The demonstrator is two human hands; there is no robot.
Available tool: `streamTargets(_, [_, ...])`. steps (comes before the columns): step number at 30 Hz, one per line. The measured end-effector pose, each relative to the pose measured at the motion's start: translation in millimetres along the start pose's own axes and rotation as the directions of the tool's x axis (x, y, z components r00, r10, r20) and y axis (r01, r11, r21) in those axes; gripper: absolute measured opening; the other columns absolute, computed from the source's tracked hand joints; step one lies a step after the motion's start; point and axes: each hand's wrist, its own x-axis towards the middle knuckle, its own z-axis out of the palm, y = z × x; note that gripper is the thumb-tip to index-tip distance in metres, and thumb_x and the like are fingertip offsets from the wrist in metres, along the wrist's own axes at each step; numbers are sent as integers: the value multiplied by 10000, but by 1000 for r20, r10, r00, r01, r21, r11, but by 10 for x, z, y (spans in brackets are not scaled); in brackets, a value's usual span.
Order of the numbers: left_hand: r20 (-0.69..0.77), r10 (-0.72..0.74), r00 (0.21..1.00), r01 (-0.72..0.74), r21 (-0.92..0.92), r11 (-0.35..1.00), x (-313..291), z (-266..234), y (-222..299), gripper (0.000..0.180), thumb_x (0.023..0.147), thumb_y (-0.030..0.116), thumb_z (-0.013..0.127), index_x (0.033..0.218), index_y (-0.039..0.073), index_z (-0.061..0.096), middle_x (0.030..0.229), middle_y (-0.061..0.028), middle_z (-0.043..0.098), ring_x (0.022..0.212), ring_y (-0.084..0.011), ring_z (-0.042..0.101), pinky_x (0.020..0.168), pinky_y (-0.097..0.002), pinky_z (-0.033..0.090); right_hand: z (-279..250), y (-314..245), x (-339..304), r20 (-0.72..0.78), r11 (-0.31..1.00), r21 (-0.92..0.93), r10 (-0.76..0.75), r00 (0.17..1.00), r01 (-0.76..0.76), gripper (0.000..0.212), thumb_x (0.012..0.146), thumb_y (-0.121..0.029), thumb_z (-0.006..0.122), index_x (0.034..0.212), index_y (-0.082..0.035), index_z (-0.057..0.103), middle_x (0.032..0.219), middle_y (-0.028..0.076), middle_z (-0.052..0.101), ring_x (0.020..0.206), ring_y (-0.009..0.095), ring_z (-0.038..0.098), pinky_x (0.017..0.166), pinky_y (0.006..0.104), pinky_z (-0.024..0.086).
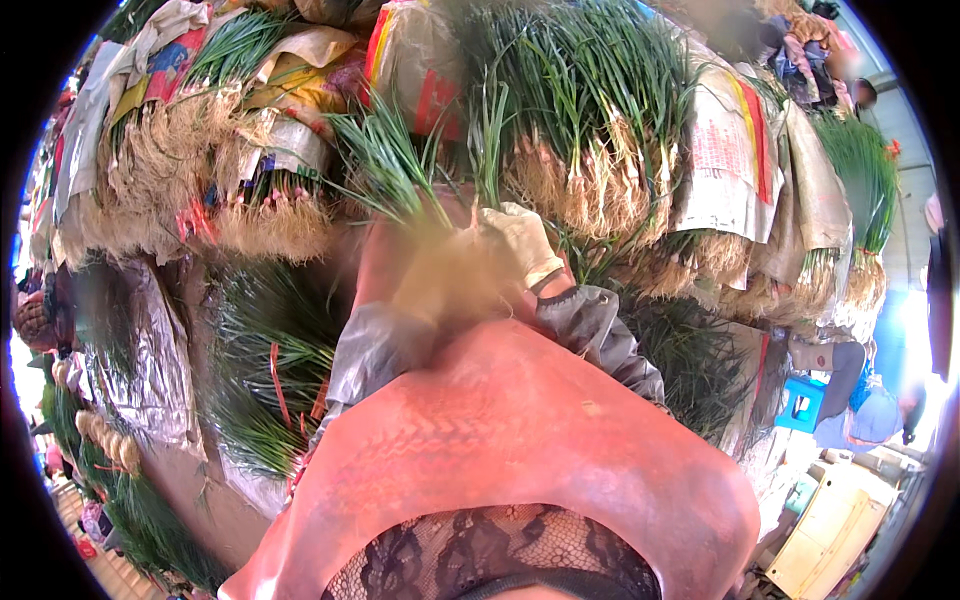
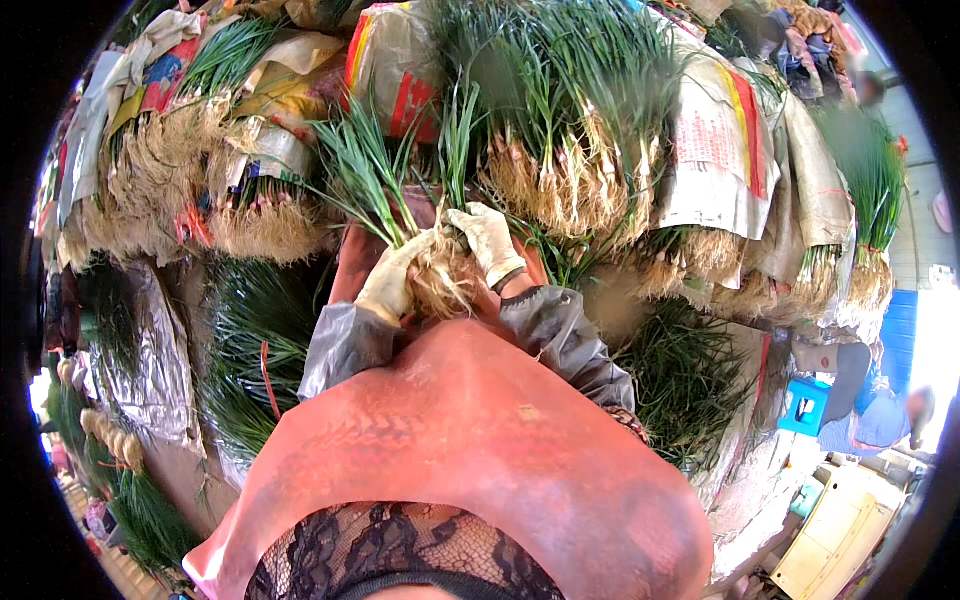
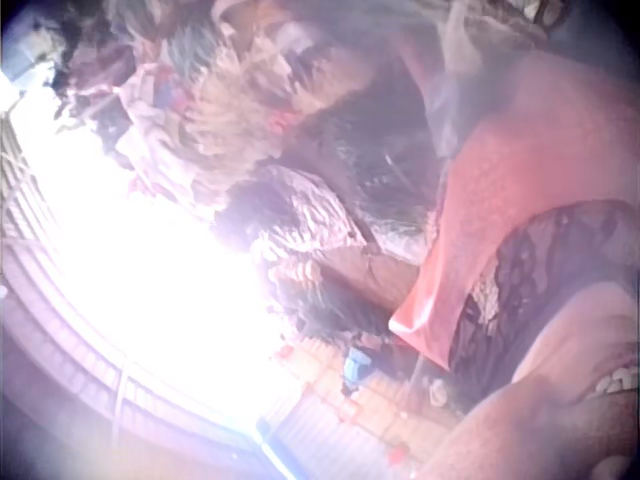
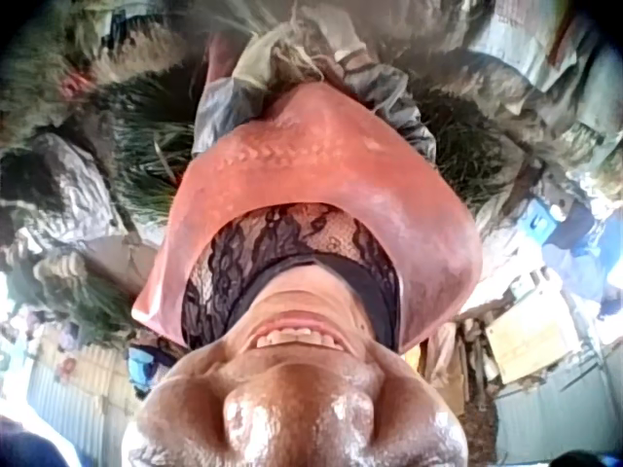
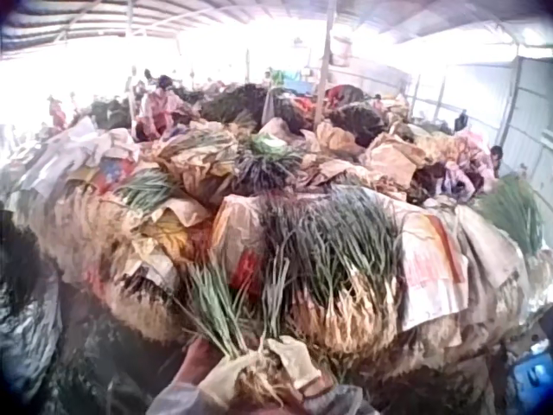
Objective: The person, wearing gloves and an apron, sorts and cleans bundles of green onions by hand, removing outer layers and roots before placing them into stacks on the floor.
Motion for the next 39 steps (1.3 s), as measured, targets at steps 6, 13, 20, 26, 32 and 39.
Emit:
streamTargets(6, [149, 160, 976, -174, 91, 981, 50, -12, -99, 164, 891, 116, 601, 1010, 27, 671, 794, -10, 620, 600, -73, 486, 548, -223, 412, -252, -841, -751, -373, 919, 322, 343, 862, -227, 198, 907, -132, 588, 1060, -12, 623, 755, 67, 630, 630, 153, 602, 600, 304, 491])
streamTargets(13, [396, 110, 912, -109, -25, 994, 117, -295, -255, 209, 895, 94, 574, 1087, 19, 613, 920, -101, 683, 767, -190, 668, 683, -323, 574, -1261, -369, -1598, -312, 253, -930, -166, 935, -266, 309, 918, -312, 546, 1164, -149, 638, 989, 97, 671, 890, 263, 647, 802, 367, 524])
streamTargets(20, [163, -148, 975, 165, -96, 982, 7, -279, -238, 185, 868, 103, 615, 1005, -20, 640, 818, -69, 680, 585, -108, 607, 526, -255, 532, -49, -390, 14, 95, 991, 78, -112, 989, 105, 143, 891, -114, 625, 959, 5, 665, 806, 46, 654, 674, 104, 610, 621, 217, 493])
streamTargets(26, [94, -55, 994, 60, -44, 997, -301, 110, 105, 238, 905, 145, 597, 1097, 5, 616, 921, -108, 680, 596, -80, 565, 552, -236, 518, -144, -708, -437, -30, 734, -553, -491, 871, 394, 147, 854, -136, 622, 966, -59, 678, 774, 98, 648, 692, 224, 645, 613, 318, 503])
streamTargets(32, [196, 227, 954, -245, 71, 967, -61, -67, 228, 242, 905, 128, 600, 1119, 13, 609, 899, -112, 677, 682, -117, 611, 594, -253, 537, -1421, 80, -1438, -64, 70, -989, 597, 800, -132, 334, 898, -353, 512, 990, -76, 675, 818, 166, 674, 771, 329, 656, 685, 429, 514])
streamTargets(39, [129, -127, 983, 146, -146, 978, 116, 10, 280, 220, 919, 150, 585, 1023, -38, 636, 794, -79, 646, 667, -166, 642, 589, -322, 564, -286, -665, 542, -205, 357, -911, 45, 978, -207, 368, 888, -373, 535, 856, -42, 693, 845, 168, 692, 823, 353, 674, 733, 445, 527])
